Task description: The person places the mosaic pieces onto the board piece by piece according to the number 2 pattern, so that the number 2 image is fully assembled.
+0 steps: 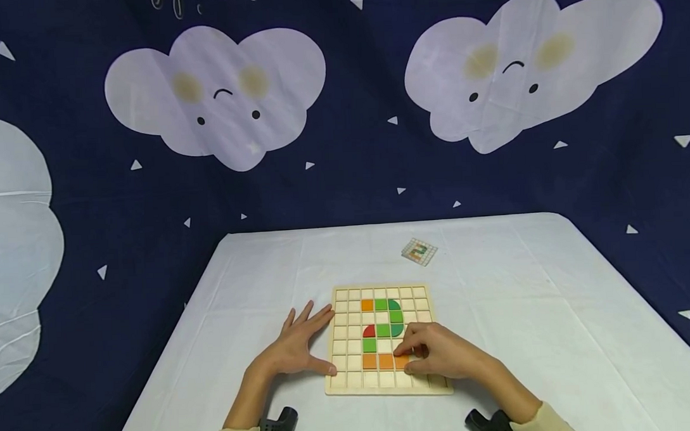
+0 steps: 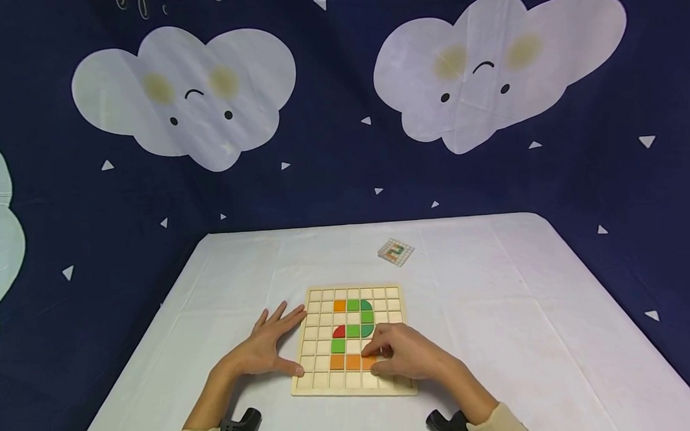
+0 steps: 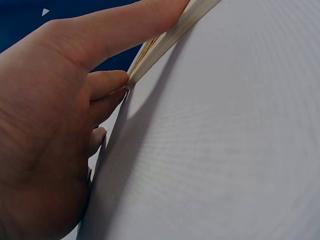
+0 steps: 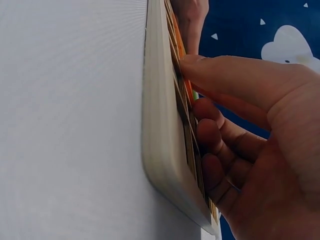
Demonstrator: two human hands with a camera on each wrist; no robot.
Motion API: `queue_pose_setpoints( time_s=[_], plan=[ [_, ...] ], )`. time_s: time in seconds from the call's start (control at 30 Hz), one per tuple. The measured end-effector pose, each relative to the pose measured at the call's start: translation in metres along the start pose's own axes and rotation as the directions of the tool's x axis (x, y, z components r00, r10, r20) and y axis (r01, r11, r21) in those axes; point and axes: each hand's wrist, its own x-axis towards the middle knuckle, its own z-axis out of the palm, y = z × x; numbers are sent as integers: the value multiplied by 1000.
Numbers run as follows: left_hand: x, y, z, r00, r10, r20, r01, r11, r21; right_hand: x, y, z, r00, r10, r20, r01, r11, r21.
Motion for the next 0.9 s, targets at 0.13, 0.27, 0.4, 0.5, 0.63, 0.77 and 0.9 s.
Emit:
queue_pose_setpoints(
  time_s=[0.13,0.27,0.4,0.5,0.63,0.77,0.9],
  plan=[
    [1,0,0,1000,11,-2,-11,1000,4,-2,-2,-3,1000,20,-1,-20,1000,10],
    [2,1,1,1000,31,-1,-31,1000,1,-8,-1,-10,998,64,-17,-63,998,26],
    [4,2,2,1000,16,16,-16,1000,3,-19,6,-21,991,109,-73,-109,994,-8],
    [4,2,1,1000,12,19,-12,1000,3,-28,13,-30,982,138,-129,-145,988,-48],
    [2,2,1,1000,12,13,-12,1000,-2,-42,24,-42,966,176,-187,-196,976,-95],
    [0,2,2,1000,5,12,-5,1000,-3,-58,34,-52,949,200,-245,-238,962,-135],
    [-5,1,1,999,-30,16,30,999,-26,-71,43,-57,931,221,-291,-282,941,-188]
  ],
)
